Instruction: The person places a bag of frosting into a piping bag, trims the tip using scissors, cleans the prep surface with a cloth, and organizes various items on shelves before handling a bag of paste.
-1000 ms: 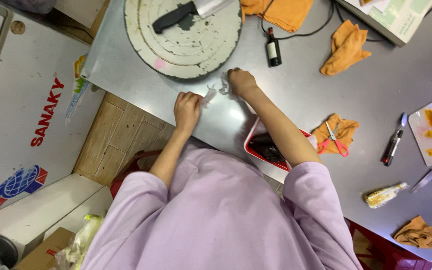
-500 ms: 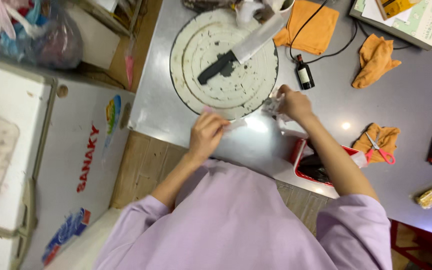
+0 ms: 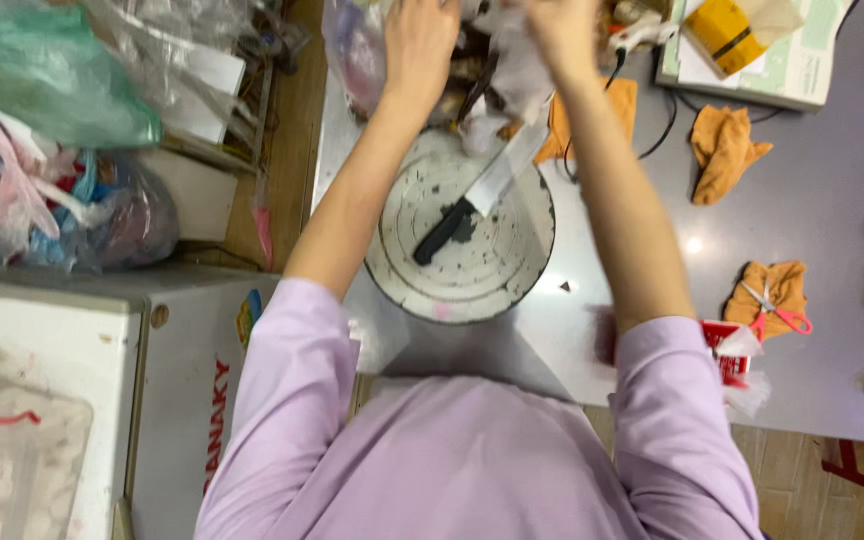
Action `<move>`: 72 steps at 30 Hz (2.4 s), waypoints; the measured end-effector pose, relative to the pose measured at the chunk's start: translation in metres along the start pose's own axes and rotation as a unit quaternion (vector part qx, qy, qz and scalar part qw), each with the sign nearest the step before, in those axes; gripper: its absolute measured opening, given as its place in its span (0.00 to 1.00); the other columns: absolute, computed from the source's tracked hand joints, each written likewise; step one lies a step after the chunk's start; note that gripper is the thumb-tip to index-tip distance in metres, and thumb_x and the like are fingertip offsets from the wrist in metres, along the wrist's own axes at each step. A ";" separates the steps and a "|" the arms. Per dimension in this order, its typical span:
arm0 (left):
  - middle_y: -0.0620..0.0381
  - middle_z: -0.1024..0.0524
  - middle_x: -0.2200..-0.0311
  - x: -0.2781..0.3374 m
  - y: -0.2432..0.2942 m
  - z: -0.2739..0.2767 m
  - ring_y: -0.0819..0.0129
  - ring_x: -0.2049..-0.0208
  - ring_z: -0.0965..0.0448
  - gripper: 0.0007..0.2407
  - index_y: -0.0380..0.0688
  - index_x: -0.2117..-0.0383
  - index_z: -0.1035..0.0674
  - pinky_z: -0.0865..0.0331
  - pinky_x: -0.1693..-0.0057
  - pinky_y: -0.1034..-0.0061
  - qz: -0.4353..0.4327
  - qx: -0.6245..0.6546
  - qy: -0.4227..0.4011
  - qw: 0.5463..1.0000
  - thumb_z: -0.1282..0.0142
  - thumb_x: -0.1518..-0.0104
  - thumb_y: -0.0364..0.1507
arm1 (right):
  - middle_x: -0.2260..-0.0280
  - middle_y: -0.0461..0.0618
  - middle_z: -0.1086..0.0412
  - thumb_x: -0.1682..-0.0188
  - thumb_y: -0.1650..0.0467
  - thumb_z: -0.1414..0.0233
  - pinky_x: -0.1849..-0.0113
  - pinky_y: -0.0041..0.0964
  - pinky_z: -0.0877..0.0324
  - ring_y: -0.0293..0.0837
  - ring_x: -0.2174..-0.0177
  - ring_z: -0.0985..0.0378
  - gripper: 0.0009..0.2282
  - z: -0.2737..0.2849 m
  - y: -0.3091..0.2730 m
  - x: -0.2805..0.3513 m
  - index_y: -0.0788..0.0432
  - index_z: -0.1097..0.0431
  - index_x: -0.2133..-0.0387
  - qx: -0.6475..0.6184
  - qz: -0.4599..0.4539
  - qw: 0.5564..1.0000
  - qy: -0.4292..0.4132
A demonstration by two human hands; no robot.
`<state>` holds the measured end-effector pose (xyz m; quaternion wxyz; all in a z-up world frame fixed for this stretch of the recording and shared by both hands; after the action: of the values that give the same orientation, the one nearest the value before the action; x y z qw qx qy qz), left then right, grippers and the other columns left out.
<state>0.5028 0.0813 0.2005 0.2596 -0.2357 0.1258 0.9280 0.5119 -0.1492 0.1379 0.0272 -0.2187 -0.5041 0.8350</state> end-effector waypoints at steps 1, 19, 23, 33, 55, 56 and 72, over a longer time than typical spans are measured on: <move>0.49 0.26 0.55 0.002 -0.002 0.006 0.50 0.50 0.25 0.06 0.43 0.63 0.25 0.28 0.52 0.59 -0.003 -0.004 0.030 1.000 0.42 0.44 0.23 | 0.72 0.53 0.26 0.58 0.67 0.28 0.69 0.40 0.30 0.45 0.74 0.26 0.19 -0.018 -0.006 -0.009 0.68 0.30 0.66 0.039 0.048 0.998 0.021; 0.48 0.32 0.50 0.071 0.061 -0.013 0.55 0.56 0.29 0.29 0.53 0.42 0.24 0.26 0.58 0.69 -0.152 0.050 -0.091 0.983 0.35 0.57 0.23 | 0.55 0.64 0.32 0.69 0.75 0.31 0.56 0.51 0.29 0.64 0.55 0.26 0.32 -0.021 -0.085 -0.004 0.62 0.39 0.49 0.217 0.130 0.964 -0.077; 0.50 0.31 0.49 0.060 0.057 -0.015 0.59 0.56 0.24 0.13 0.46 0.55 0.23 0.23 0.54 0.69 -0.145 0.047 -0.058 0.987 0.39 0.47 0.23 | 0.51 0.66 0.34 0.63 0.69 0.31 0.60 0.55 0.30 0.68 0.57 0.27 0.35 -0.031 -0.067 -0.016 0.64 0.43 0.43 0.321 -0.005 0.939 -0.120; 0.48 0.25 0.46 0.003 0.035 0.004 0.63 0.63 0.23 0.17 0.43 0.49 0.25 0.23 0.55 0.72 -0.261 0.060 0.050 0.962 0.42 0.48 0.23 | 0.34 0.60 0.40 0.47 0.73 0.48 0.43 0.38 0.31 0.48 0.40 0.30 0.31 -0.020 -0.006 -0.007 0.61 0.52 0.29 -0.137 -0.070 0.911 -0.382; 0.53 0.16 0.66 0.006 -0.012 -0.163 0.56 0.55 0.21 0.07 0.44 0.70 0.13 0.26 0.54 0.65 -0.038 -0.168 -0.205 0.964 0.44 0.47 0.26 | 0.71 0.46 0.24 0.38 0.65 0.50 0.68 0.31 0.35 0.31 0.71 0.31 0.14 0.053 -0.104 0.020 0.65 0.30 0.69 -0.072 0.026 0.996 -0.048; 0.54 0.16 0.66 0.004 -0.017 -0.177 0.57 0.55 0.21 0.07 0.45 0.71 0.12 0.25 0.55 0.65 -0.037 -0.160 -0.203 0.965 0.44 0.46 0.26 | 0.69 0.45 0.22 0.37 0.66 0.51 0.67 0.30 0.34 0.30 0.70 0.31 0.14 0.048 -0.110 0.019 0.65 0.30 0.69 -0.104 0.038 0.993 -0.041; 0.52 0.19 0.65 -0.021 0.005 -0.021 0.52 0.60 0.18 0.13 0.42 0.69 0.17 0.23 0.58 0.61 -0.135 0.041 -0.047 0.989 0.36 0.65 0.21 | 0.53 0.52 0.28 0.44 0.74 0.44 0.52 0.36 0.25 0.46 0.54 0.21 0.08 0.071 -0.138 0.082 0.62 0.25 0.52 0.013 0.086 0.980 -0.181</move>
<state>0.5234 0.0606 0.1941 0.3973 -0.1954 0.1186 0.8888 0.3856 -0.1185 0.2558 -0.1335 -0.1056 -0.4689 0.8667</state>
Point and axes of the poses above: each hand's wrist, its own x-axis away from the middle knuckle, its own z-axis out of the back of the hand, y = z × x, the point moved 5 cm from there along -x, towards the middle knuckle
